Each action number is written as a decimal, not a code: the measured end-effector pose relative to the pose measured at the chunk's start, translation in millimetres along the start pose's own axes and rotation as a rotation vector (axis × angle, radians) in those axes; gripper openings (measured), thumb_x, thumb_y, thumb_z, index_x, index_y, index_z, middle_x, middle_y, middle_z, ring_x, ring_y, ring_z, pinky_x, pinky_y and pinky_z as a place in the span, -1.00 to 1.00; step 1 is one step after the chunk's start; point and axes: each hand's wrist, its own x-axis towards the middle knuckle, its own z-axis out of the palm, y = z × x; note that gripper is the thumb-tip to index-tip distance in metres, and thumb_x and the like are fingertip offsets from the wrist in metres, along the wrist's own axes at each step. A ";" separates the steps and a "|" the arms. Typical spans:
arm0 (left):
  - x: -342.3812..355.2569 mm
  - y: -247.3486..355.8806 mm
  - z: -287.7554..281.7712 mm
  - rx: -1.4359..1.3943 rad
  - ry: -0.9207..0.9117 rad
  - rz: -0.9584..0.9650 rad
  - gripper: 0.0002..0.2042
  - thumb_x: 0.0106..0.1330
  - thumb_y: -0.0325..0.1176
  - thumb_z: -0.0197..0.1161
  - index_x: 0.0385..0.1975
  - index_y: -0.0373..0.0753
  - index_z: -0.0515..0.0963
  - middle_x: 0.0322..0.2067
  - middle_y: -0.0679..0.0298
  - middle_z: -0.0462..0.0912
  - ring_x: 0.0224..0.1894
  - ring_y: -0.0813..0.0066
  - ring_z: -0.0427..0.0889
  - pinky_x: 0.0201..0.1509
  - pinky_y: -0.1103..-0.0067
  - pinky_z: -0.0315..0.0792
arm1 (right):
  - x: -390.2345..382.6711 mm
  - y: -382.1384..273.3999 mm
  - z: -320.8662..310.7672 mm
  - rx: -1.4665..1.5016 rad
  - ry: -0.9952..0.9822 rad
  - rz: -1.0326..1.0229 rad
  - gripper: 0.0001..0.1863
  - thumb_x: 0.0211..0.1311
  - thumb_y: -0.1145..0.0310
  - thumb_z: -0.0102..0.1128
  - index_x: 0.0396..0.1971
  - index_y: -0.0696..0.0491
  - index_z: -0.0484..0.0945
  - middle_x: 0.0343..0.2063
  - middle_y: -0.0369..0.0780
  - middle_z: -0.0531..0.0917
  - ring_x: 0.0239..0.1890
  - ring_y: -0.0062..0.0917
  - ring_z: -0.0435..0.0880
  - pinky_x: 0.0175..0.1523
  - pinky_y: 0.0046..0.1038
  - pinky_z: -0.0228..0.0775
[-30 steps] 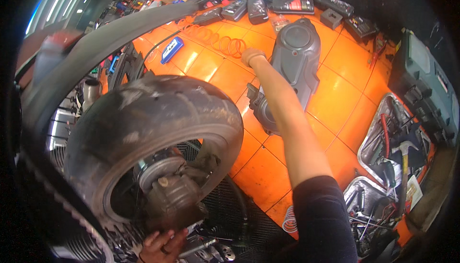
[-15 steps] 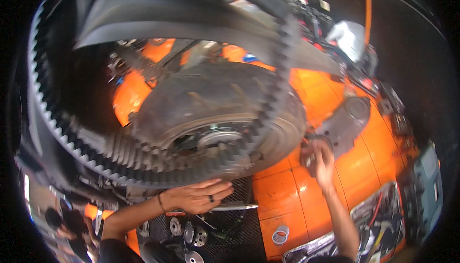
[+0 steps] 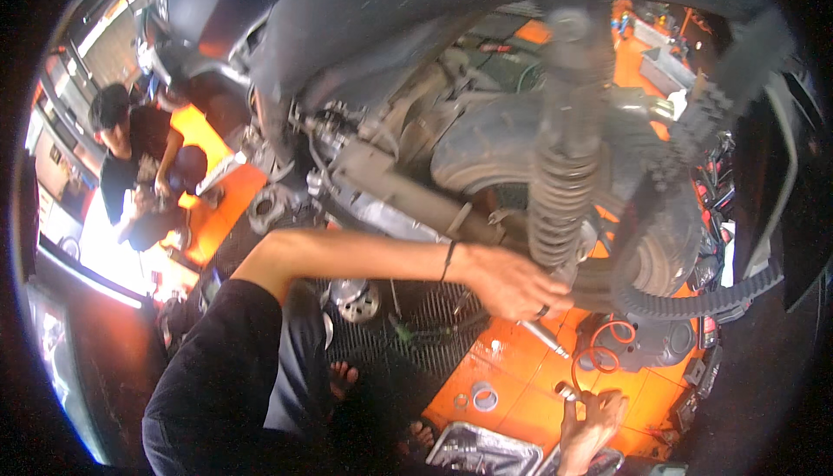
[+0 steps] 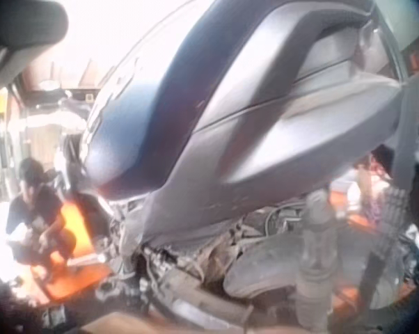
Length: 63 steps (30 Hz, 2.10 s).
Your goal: The person cleans motorcycle engine components with a brush, applies lubricant from a spray can, and uses a wrench to tighten bolts on the engine casing.
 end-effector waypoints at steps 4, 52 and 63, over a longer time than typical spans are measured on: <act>11.7 16.0 -19.1 -0.318 0.393 -0.278 -0.83 0.02 -0.32 0.35 -0.54 -0.30 0.57 -0.36 0.06 0.58 0.00 0.03 0.57 0.13 0.21 0.45 | 15.7 -11.6 -16.5 0.490 -0.099 0.219 -0.77 -0.02 0.65 0.36 -0.34 0.16 0.54 -0.29 -0.17 0.65 -0.37 -0.46 0.57 -0.22 -0.40 0.37; -87.3 123.0 -118.2 -1.430 0.584 -0.961 -0.70 0.33 -0.19 0.39 -0.10 -0.22 0.55 -0.57 0.38 0.56 -0.63 0.69 0.53 -0.54 0.63 0.38 | 76.3 -225.6 -46.9 0.465 -0.179 0.019 -0.75 0.18 0.58 0.34 -0.12 0.21 0.62 -0.39 -0.17 0.71 -0.36 -0.60 0.67 -0.19 -0.54 0.50; -91.9 133.7 -117.7 -1.303 0.417 -0.988 -0.77 0.27 -0.27 0.45 -0.19 -0.23 0.65 -0.44 0.41 0.70 -0.60 0.71 0.54 -0.53 0.68 0.36 | 54.6 -211.0 -18.6 0.452 -0.320 -0.156 -0.72 0.19 0.40 0.38 -0.18 0.16 0.51 -0.59 -0.09 0.66 -0.59 -0.25 0.72 -0.50 -0.34 0.53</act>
